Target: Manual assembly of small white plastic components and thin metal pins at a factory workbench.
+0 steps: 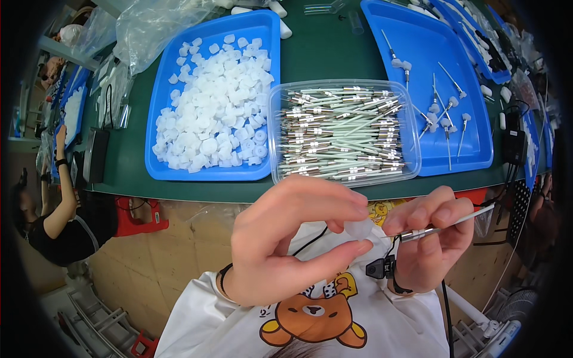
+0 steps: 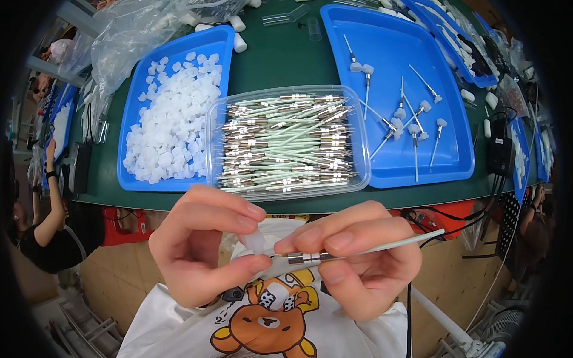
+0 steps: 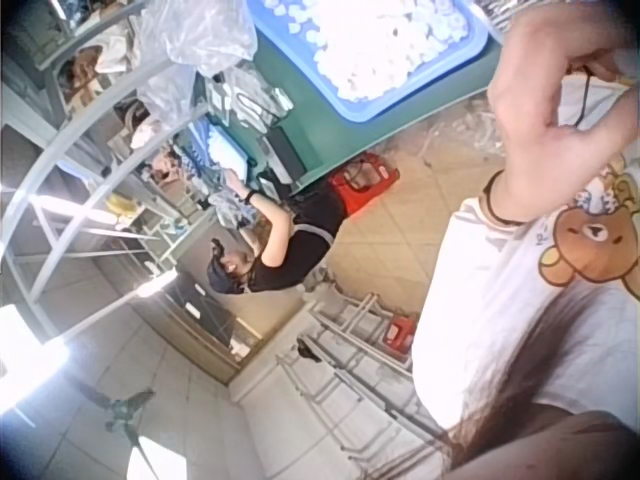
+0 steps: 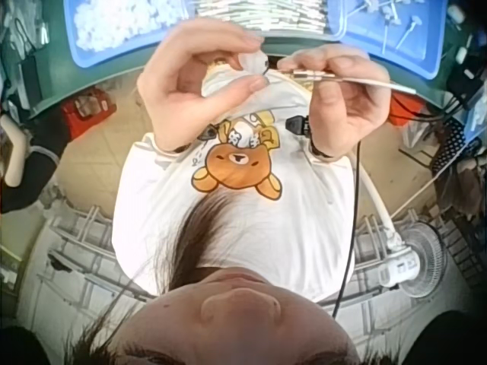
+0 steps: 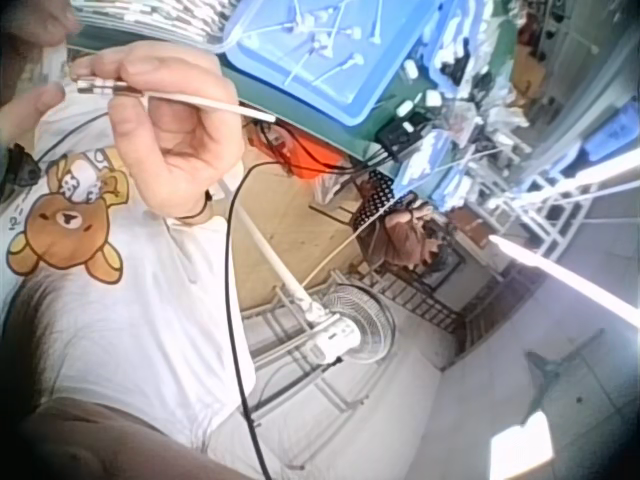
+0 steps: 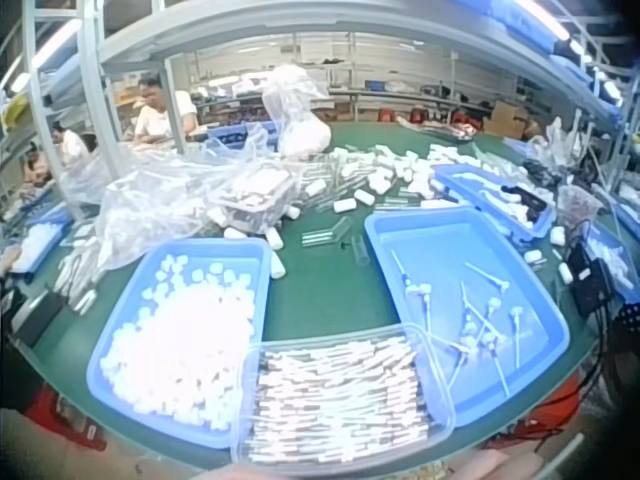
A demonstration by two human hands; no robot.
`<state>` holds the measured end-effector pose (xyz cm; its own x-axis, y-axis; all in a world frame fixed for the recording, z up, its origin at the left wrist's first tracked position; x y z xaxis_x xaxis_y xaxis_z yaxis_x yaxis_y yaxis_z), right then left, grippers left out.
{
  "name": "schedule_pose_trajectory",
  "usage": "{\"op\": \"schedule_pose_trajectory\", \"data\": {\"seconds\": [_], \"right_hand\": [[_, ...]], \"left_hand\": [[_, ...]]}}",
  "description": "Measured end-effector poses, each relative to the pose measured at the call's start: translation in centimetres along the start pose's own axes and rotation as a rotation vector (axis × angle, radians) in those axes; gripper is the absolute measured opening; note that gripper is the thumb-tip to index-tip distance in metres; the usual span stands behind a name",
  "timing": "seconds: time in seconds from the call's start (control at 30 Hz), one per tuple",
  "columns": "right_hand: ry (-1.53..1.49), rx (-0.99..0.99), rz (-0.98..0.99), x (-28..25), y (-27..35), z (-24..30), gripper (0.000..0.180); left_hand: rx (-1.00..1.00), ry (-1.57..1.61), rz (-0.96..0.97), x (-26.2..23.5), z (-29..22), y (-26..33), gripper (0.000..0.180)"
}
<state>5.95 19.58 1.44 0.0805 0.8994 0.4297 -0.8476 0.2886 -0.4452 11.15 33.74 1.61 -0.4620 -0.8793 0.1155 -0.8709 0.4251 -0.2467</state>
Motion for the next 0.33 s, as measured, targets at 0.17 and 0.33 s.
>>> {"op": "schedule_pose_trajectory", "data": {"seconds": [0.17, 0.33], "right_hand": [[-0.014, 0.047, -0.014, -0.11, 0.14, -0.17, 0.018], [0.032, -0.020, 0.086, -0.34, 0.16, -0.28, 0.021]], "left_hand": [[0.050, -0.033, 0.076, -0.12, -0.18, 0.08, 0.035], [0.048, 0.017, 0.103, -0.04, 0.25, 0.36, 0.038]]}}
Point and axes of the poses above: each hand's wrist, its own y-axis away from the middle knuckle, its own x-axis out of the palm, z = x × y, the point moved 7 cm from there along -y, towards the middle knuckle, and after that the axes turned 5 degrees about y, right-handed, at the moved point
